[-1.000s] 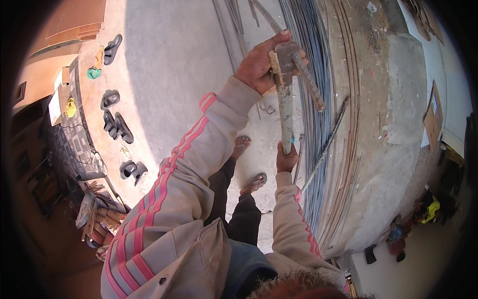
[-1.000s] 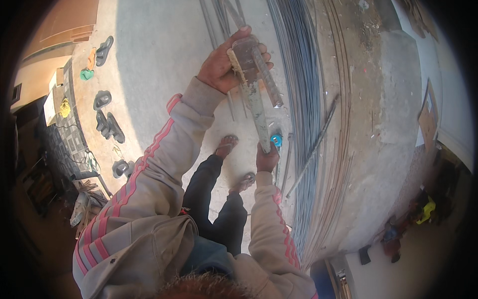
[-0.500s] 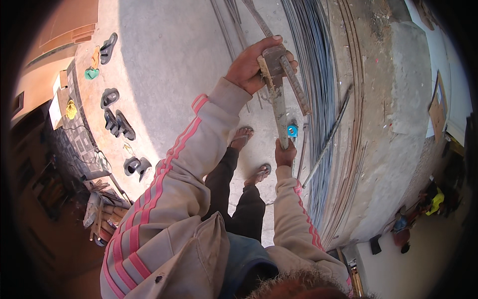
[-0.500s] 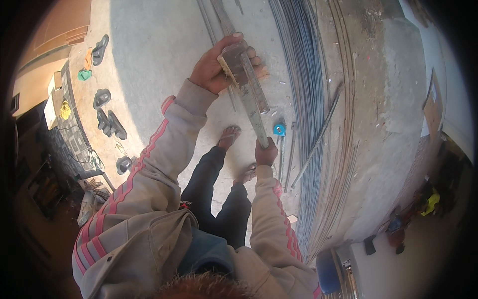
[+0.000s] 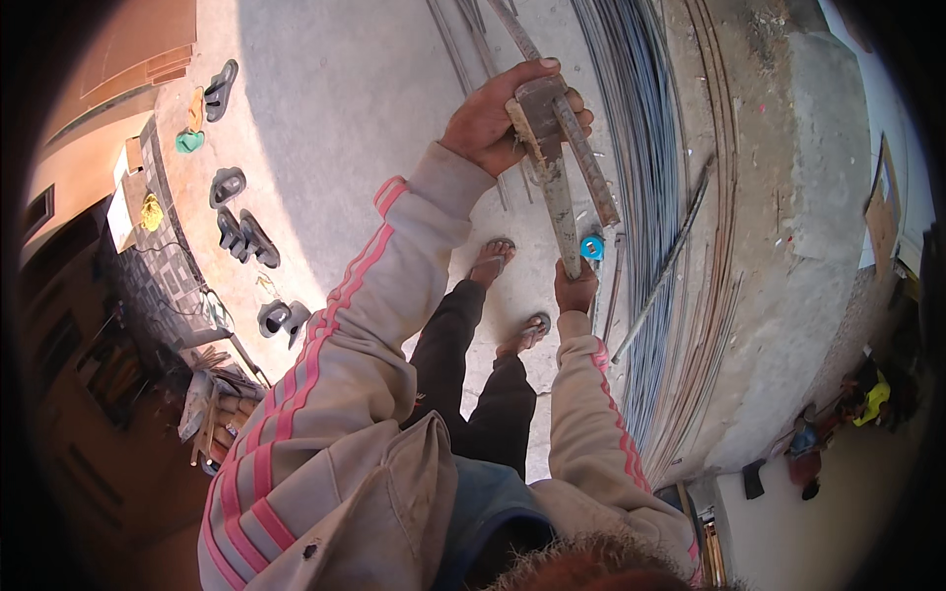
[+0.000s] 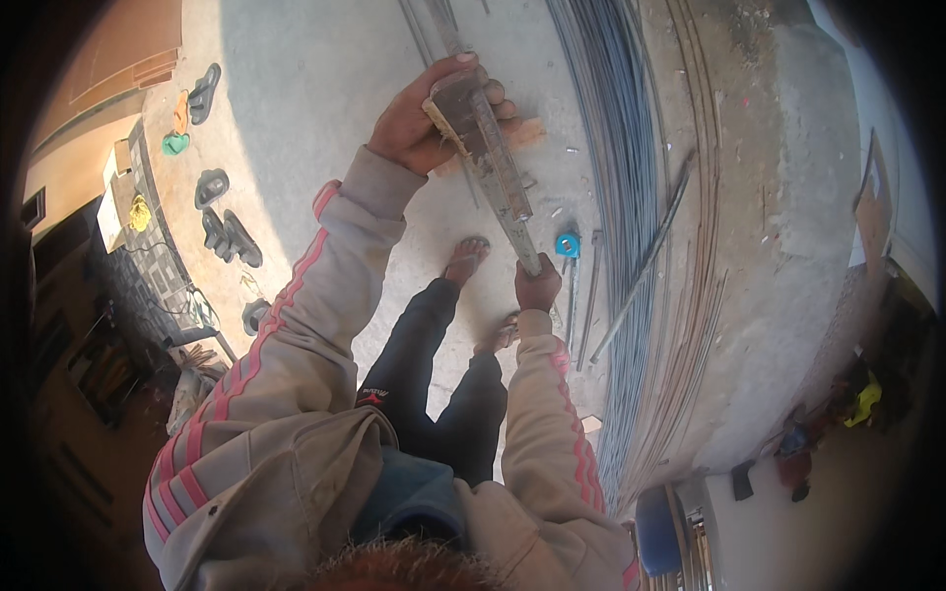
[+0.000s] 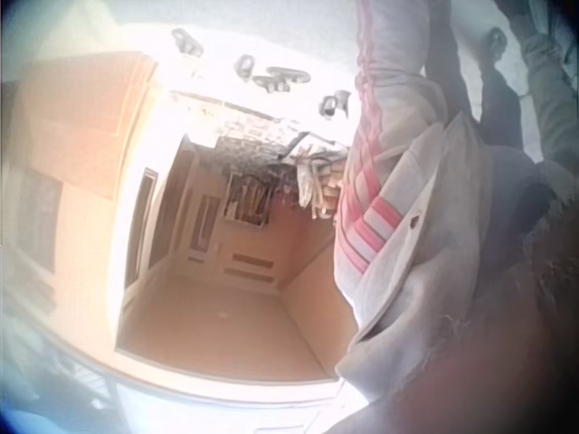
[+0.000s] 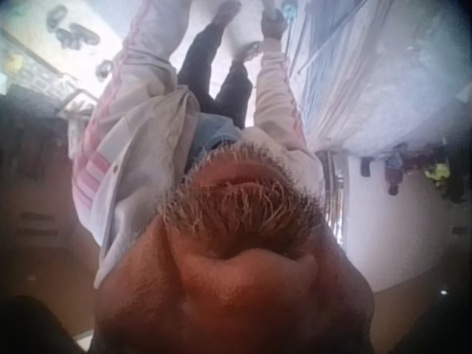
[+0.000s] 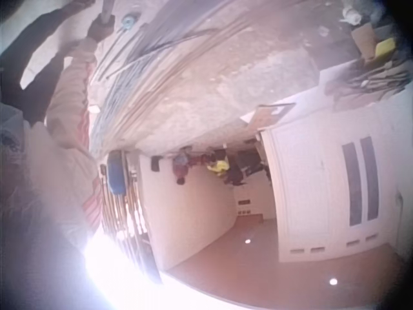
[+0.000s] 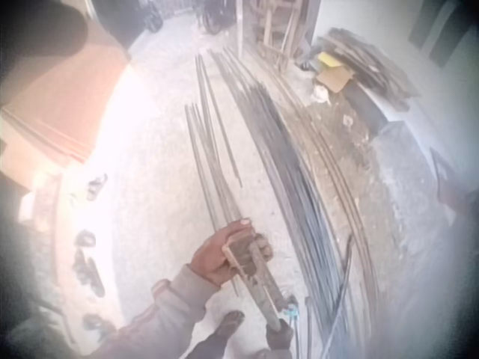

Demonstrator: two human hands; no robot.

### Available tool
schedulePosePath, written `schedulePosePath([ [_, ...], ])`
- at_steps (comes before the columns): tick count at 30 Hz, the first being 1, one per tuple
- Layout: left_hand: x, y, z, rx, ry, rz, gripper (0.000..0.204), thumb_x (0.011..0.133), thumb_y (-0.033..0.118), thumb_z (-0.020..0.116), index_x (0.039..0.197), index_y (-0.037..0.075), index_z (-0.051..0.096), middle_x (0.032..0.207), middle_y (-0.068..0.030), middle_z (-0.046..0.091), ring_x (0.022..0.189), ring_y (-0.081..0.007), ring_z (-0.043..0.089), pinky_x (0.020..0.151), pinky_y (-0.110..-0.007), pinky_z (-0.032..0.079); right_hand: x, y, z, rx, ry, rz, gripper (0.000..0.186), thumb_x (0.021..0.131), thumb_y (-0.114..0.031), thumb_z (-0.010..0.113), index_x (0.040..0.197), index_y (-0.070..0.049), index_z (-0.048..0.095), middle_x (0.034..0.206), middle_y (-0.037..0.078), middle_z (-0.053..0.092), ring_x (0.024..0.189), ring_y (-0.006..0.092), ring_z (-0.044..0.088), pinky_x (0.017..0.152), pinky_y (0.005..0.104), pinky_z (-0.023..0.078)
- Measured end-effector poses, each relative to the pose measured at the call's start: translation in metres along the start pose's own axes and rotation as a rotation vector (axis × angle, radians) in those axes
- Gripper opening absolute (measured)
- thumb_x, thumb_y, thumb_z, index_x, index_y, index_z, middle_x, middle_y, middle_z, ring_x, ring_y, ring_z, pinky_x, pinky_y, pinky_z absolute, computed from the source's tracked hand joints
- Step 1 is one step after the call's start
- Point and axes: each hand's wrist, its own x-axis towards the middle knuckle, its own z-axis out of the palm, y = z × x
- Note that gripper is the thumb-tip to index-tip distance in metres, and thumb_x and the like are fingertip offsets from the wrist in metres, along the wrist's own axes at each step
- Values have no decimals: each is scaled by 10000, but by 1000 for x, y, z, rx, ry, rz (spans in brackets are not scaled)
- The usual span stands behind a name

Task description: The person measures metal rods with a tape measure and bends them using a wooden block as a fulcrum. The person repeatedly bends multiple rods into a curved shape.

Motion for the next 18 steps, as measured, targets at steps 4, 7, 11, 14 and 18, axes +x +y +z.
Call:
schedulePosePath([
  [4, -8, -14, -18, 3, 52, -15, 235, 970, 280, 581, 976, 53, 641, 939, -131, 681, 952, -324, 673, 988, -500, 521, -14, 13, -15, -110, -45, 15, 194, 762, -157, 742, 736, -36, 592, 679, 189, 638, 676, 412, 650, 602, 430, 505],
  [7, -11, -28, -29, -51, 145, -52, 264, 979, 304, 562, 969, 52, 637, 929, -123, 673, 949, -317, 668, 985, -494, 520, -27, 24, -17, -78, -69, 33, 179, 763, -146, 742, 747, -35, 602, 675, 184, 640, 664, 398, 655, 601, 429, 505],
  [11, -9, -34, -38, 1, 67, -13, 339, 981, 371, 554, 995, 40, 628, 906, -115, 655, 907, -306, 654, 962, -478, 522, -38, 35, -1, -56, -130, 112, 150, 820, -174, 710, 836, -29, 677, 684, 143, 663, 646, 252, 677, 634, 381, 519],
  [14, -11, -38, -39, 5, 70, 15, 390, 977, 414, 557, 1043, 34, 614, 886, -106, 640, 874, -297, 640, 934, -458, 525, -47, 39, 9, -54, -113, 66, 159, 819, -173, 709, 806, -25, 655, 661, 145, 645, 595, 244, 645, 598, 384, 504],
  [18, -25, -46, -38, 25, 44, 111, 410, 967, 424, 574, 1087, 33, 593, 881, -90, 627, 866, -282, 638, 893, -423, 528, -51, 45, 18, -60, -120, 69, 169, 812, -173, 710, 789, -20, 641, 660, 158, 641, 585, 257, 644, 593, 395, 505],
])
